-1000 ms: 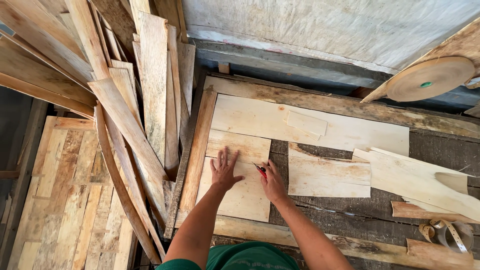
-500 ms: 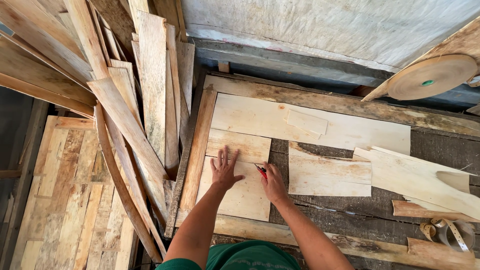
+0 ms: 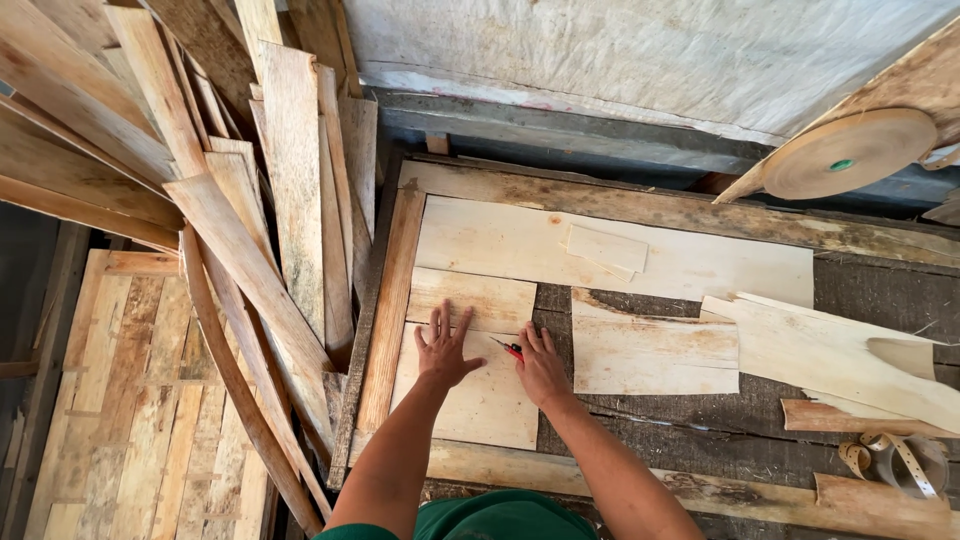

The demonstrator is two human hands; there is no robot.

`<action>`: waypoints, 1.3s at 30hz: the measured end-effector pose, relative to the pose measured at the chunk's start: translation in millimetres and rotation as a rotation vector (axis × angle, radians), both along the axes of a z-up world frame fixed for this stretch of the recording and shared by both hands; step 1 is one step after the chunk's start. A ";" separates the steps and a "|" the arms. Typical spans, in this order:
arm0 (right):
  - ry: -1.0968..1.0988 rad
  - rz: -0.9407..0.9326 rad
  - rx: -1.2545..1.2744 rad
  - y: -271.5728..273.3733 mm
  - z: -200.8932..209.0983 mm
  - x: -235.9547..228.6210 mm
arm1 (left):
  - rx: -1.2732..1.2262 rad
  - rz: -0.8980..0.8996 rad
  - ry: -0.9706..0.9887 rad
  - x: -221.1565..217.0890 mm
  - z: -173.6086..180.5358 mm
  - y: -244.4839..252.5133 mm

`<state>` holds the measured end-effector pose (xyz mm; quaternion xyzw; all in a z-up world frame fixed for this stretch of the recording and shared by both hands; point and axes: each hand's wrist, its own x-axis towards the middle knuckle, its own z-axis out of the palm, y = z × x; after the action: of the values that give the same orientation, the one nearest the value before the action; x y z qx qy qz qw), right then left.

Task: Measure and trim wood veneer sheets using a utility knife on a wooden work surface.

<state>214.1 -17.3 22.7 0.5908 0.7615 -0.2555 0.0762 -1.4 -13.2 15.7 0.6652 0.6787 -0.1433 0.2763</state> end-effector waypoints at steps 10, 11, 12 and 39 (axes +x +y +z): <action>0.533 -0.370 0.106 1.1 -4.2 42.3 | 0.098 0.064 -0.088 -1.7 5.5 -3.0; 0.542 -0.401 0.159 -1.5 -8.2 45.8 | 0.114 0.079 -0.099 -0.9 5.8 -3.2; 0.550 -0.433 0.213 -4.0 -12.4 49.5 | 0.129 0.095 -0.110 -0.1 6.0 -3.3; 0.444 -0.628 0.315 -91.7 -27.5 111.2 | 0.339 0.253 -0.611 56.1 9.2 -55.6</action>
<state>325.3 -108.9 -4.7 0.7294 0.5720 -0.2680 -0.2628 54.8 -68.7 24.9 0.6245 0.6558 0.2117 0.3676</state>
